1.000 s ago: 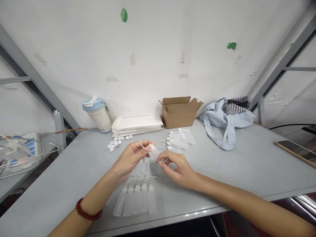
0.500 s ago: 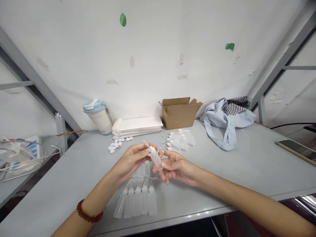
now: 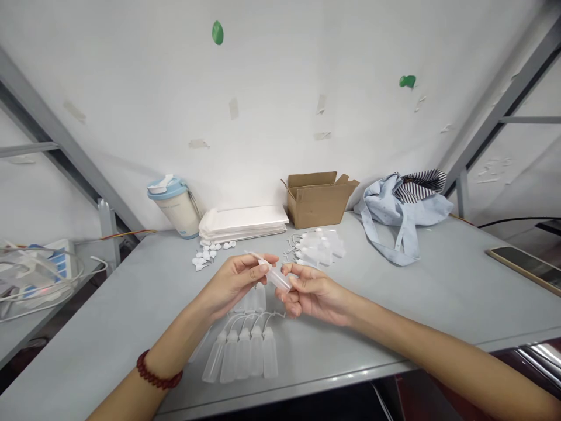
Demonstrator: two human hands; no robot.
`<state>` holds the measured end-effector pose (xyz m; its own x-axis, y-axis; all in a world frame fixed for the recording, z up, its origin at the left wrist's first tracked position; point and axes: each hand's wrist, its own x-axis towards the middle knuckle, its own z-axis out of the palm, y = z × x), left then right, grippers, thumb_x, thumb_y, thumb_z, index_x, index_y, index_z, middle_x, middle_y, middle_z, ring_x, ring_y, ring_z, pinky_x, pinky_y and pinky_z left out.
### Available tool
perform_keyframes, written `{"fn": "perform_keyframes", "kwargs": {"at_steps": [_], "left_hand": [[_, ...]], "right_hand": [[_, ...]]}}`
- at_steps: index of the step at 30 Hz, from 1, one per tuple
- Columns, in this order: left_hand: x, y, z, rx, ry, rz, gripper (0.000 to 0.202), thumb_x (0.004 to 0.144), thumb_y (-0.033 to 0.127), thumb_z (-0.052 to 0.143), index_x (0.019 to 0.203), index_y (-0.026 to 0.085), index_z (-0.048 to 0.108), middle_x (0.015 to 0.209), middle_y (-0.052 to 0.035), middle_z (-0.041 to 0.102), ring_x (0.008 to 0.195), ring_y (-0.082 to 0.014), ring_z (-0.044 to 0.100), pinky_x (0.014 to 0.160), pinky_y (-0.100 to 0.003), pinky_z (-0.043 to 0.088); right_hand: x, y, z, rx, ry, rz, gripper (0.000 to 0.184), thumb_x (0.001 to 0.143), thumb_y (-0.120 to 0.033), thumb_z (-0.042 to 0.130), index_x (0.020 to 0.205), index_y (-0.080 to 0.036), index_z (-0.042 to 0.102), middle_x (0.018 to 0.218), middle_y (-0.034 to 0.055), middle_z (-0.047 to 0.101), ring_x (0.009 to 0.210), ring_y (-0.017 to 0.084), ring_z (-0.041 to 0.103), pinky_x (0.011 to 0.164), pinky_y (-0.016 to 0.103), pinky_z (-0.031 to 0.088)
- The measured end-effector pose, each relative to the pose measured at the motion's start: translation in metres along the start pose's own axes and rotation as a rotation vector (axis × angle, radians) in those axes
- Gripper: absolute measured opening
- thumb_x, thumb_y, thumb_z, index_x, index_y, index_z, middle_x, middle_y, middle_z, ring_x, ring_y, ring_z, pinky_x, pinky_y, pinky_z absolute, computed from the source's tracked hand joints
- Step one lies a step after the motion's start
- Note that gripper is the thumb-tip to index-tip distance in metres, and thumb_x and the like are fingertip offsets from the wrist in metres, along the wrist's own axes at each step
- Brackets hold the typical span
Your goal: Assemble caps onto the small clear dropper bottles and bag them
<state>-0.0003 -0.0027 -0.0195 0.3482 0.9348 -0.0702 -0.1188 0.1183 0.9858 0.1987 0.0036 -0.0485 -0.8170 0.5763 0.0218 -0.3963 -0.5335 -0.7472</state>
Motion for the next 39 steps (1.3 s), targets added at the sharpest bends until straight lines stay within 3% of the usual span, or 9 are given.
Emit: {"fn": "perform_keyframes", "kwargs": {"at_steps": [4, 8, 12, 18, 25, 35, 39], "left_hand": [[0.0, -0.001, -0.001, 0.031, 0.016, -0.009, 0.021, 0.074, 0.032, 0.07, 0.061, 0.016, 0.067, 0.099, -0.0078, 0.066, 0.088, -0.0167, 0.055, 0.079, -0.027, 0.042], [0.001, -0.001, 0.0, 0.051, 0.059, 0.015, 0.016, 0.071, 0.032, 0.073, 0.069, 0.016, 0.071, 0.11, -0.009, 0.064, 0.083, -0.0159, 0.056, 0.082, -0.03, 0.043], [0.001, -0.001, 0.002, 0.118, 0.102, 0.037, 0.021, 0.069, 0.034, 0.074, 0.083, 0.018, 0.073, 0.097, -0.008, 0.068, 0.075, -0.0152, 0.056, 0.081, -0.033, 0.045], [0.0, 0.0, 0.004, 0.185, 0.129, 0.115, 0.032, 0.072, 0.032, 0.073, 0.102, 0.021, 0.068, 0.09, -0.0028, 0.066, 0.084, -0.0161, 0.059, 0.081, -0.03, 0.046], [-0.003, 0.004, 0.01, 0.221, 0.136, 0.083, 0.025, 0.068, 0.029, 0.075, 0.089, 0.018, 0.067, 0.082, -0.0012, 0.065, 0.077, -0.0148, 0.059, 0.076, -0.028, 0.047], [-0.005, 0.005, 0.004, 0.136, -0.071, 0.011, 0.012, 0.07, 0.022, 0.074, 0.081, 0.02, 0.071, 0.077, 0.0004, 0.067, 0.075, -0.0129, 0.059, 0.075, -0.025, 0.045], [-0.005, 0.008, 0.004, 0.136, -0.091, 0.013, 0.012, 0.07, 0.021, 0.074, 0.082, 0.02, 0.073, 0.076, 0.0009, 0.067, 0.073, -0.0115, 0.058, 0.074, -0.024, 0.045]], "right_hand": [[0.001, -0.001, 0.0, -0.014, 0.035, -0.017, 0.026, 0.083, -0.029, 0.064, 0.091, -0.019, 0.042, 0.075, 0.0014, 0.064, 0.055, 0.01, 0.06, 0.06, 0.024, 0.04], [0.001, -0.002, 0.002, -0.056, 0.057, -0.02, 0.027, 0.083, -0.032, 0.063, 0.09, -0.019, 0.041, 0.073, 0.0002, 0.063, 0.054, 0.009, 0.059, 0.058, 0.023, 0.039], [0.001, -0.002, 0.003, -0.172, 0.063, -0.033, 0.031, 0.082, -0.038, 0.064, 0.093, -0.019, 0.041, 0.072, -0.0007, 0.063, 0.055, 0.009, 0.059, 0.061, 0.025, 0.041], [0.001, -0.005, 0.003, -0.413, 0.139, -0.087, 0.045, 0.072, -0.047, 0.07, 0.095, -0.018, 0.045, 0.076, 0.0, 0.063, 0.058, 0.011, 0.06, 0.062, 0.028, 0.045], [0.002, -0.006, 0.008, -0.514, 0.3, -0.04, 0.037, 0.064, -0.033, 0.078, 0.086, -0.015, 0.054, 0.065, -0.0039, 0.059, 0.053, 0.009, 0.056, 0.055, 0.024, 0.046], [-0.001, -0.002, 0.004, -0.424, 0.091, 0.0, 0.026, 0.078, -0.036, 0.067, 0.08, -0.011, 0.061, 0.079, 0.0056, 0.066, 0.055, 0.009, 0.059, 0.053, 0.022, 0.045], [-0.001, -0.001, 0.006, -0.356, 0.033, 0.036, 0.028, 0.08, -0.038, 0.064, 0.082, -0.01, 0.063, 0.081, 0.0071, 0.065, 0.056, 0.009, 0.06, 0.052, 0.021, 0.046]]}}
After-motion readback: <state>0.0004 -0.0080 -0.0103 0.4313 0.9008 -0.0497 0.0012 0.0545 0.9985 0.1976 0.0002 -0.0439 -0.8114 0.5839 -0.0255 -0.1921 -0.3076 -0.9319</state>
